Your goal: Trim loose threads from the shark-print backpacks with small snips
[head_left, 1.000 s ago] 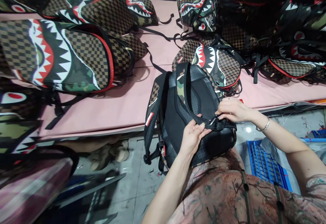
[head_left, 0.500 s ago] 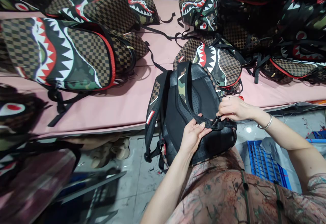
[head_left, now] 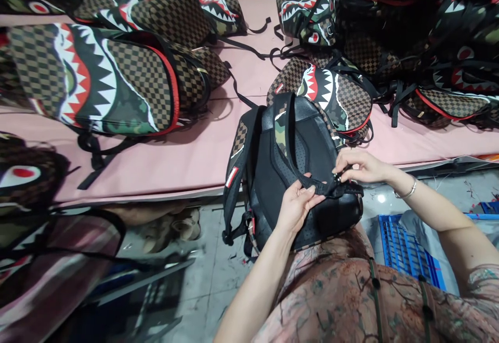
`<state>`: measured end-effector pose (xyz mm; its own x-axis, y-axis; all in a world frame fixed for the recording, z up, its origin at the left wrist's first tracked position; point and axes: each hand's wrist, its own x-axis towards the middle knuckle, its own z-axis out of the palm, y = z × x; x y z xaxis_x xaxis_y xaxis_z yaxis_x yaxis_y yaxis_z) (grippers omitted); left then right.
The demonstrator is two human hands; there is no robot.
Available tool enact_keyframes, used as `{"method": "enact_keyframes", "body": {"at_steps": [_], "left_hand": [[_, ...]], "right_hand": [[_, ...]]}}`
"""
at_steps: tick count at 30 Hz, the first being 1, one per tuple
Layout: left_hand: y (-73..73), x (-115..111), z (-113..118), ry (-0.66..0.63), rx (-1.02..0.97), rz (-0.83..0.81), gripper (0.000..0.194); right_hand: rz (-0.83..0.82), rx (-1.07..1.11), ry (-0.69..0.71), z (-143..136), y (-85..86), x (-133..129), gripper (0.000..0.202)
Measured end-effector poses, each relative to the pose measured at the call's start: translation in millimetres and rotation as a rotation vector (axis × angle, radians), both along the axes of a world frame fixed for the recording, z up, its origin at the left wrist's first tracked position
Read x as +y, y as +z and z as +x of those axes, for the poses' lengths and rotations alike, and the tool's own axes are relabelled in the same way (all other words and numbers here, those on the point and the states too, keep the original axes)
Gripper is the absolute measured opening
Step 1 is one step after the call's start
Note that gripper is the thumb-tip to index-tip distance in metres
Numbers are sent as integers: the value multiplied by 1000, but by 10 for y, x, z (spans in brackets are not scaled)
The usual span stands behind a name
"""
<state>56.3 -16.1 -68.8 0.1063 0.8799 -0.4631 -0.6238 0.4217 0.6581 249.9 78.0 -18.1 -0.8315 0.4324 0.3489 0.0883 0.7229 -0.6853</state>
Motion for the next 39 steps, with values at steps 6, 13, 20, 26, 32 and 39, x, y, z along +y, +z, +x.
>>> {"method": "enact_keyframes", "body": {"at_steps": [6, 13, 20, 26, 32, 39], "left_hand": [[21, 0, 20, 2, 8, 0, 53], [37, 11, 34, 0, 3, -1, 53], [21, 4, 38, 7, 14, -5, 51], [51, -6, 53, 21, 28, -14, 50], [56, -15, 54, 22, 33, -12, 52], [-15, -42, 65, 70, 69, 21, 51]], "right_hand": [[220, -220, -26, 75, -13, 57, 24], [274, -294, -10, 11, 18, -2, 29], [337, -323, -23, 32, 43, -44, 33], [388, -329, -52, 62, 28, -93, 31], [416, -278, -63, 65, -55, -93, 29], [48, -12, -179, 110, -244, -166, 18]]}}
